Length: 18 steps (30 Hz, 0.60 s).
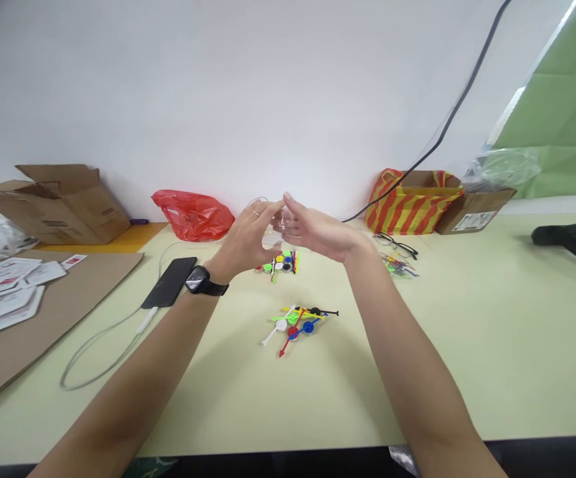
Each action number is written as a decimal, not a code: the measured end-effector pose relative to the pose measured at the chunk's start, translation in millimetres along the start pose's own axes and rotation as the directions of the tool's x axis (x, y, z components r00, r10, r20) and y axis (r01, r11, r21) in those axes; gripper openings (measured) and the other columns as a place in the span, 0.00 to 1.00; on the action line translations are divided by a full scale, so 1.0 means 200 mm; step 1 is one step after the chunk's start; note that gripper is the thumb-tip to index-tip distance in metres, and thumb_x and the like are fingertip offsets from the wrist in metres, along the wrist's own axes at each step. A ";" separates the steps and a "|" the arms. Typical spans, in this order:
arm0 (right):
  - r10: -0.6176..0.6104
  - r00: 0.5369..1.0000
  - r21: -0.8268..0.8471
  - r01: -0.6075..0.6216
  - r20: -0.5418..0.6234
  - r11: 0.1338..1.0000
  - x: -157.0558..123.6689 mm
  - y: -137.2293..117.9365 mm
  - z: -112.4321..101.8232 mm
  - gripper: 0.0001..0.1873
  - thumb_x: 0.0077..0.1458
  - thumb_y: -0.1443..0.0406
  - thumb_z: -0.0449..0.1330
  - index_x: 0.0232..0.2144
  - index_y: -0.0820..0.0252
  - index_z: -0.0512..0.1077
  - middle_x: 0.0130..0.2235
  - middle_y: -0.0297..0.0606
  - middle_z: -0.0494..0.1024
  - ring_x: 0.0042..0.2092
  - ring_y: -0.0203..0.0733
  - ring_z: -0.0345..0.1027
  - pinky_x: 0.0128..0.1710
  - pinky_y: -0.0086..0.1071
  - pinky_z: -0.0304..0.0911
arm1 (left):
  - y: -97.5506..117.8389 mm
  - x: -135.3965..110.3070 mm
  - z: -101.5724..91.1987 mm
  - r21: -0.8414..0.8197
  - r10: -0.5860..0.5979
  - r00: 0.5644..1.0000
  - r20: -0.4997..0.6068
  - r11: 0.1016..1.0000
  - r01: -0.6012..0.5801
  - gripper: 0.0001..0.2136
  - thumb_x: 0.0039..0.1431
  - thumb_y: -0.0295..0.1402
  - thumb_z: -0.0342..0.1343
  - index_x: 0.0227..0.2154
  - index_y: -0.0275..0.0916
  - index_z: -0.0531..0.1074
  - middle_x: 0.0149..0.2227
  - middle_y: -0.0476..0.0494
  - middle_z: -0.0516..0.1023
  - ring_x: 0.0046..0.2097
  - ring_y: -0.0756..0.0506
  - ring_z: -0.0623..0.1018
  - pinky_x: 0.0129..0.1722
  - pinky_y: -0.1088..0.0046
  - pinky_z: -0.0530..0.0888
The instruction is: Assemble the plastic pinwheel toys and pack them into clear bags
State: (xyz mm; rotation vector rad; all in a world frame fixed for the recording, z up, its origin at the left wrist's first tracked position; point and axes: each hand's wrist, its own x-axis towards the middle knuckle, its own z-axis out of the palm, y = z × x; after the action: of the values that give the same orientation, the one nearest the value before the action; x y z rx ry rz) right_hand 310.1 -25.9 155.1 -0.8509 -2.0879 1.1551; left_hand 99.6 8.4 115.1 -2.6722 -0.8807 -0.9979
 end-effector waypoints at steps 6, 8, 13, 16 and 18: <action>-0.069 0.934 -0.406 -0.085 -0.351 0.910 -0.11 -0.14 0.01 0.20 0.61 0.47 0.65 0.37 0.57 0.80 0.40 0.43 0.80 0.42 0.49 0.72 0.44 0.40 0.66 | -0.22 -0.08 0.03 -0.186 -0.231 0.973 0.018 0.955 0.230 0.39 0.55 0.34 0.63 0.70 0.41 0.57 0.57 0.37 0.74 0.58 0.37 0.74 0.61 0.55 0.70; -0.100 0.982 -0.544 -0.004 -0.163 0.839 -0.10 -0.16 0.09 0.13 0.61 0.55 0.65 0.36 0.58 0.79 0.40 0.41 0.81 0.41 0.46 0.72 0.42 0.37 0.65 | -0.29 -0.11 0.04 -0.292 -0.303 0.951 0.051 0.907 0.305 0.38 0.56 0.36 0.63 0.68 0.39 0.59 0.55 0.38 0.76 0.56 0.39 0.76 0.59 0.58 0.72; 0.276 0.686 -0.485 0.128 0.673 0.865 0.02 -0.11 0.42 0.18 0.50 0.67 0.72 0.45 0.57 0.79 0.45 0.37 0.81 0.38 0.41 0.75 0.33 0.30 0.65 | -0.37 -0.15 0.04 -0.471 -0.403 0.904 0.142 0.776 0.419 0.37 0.55 0.40 0.67 0.66 0.38 0.62 0.52 0.39 0.78 0.53 0.41 0.78 0.58 0.60 0.73; 0.502 0.589 -0.661 0.075 0.633 0.746 0.06 -0.08 0.56 0.18 0.45 0.72 0.70 0.41 0.58 0.78 0.44 0.39 0.81 0.35 0.45 0.75 0.27 0.33 0.65 | -0.36 -0.14 0.02 -0.513 -0.432 0.884 0.181 0.725 0.459 0.37 0.55 0.43 0.67 0.66 0.39 0.63 0.52 0.38 0.78 0.53 0.41 0.78 0.58 0.58 0.73; 0.561 0.596 -0.725 0.052 0.574 0.687 0.07 -0.06 0.60 0.17 0.42 0.75 0.66 0.37 0.59 0.78 0.44 0.41 0.81 0.35 0.49 0.76 0.26 0.35 0.67 | -0.35 -0.13 0.01 -0.526 -0.437 0.872 0.219 0.700 0.483 0.37 0.55 0.44 0.67 0.66 0.40 0.63 0.51 0.38 0.78 0.53 0.40 0.79 0.58 0.57 0.73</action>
State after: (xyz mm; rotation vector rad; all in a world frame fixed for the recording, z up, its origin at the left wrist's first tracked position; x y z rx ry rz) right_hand 209.2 -79.3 115.4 -1.1874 -3.3600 0.9615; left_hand 44.0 53.0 93.0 -3.0494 -1.5473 -1.4727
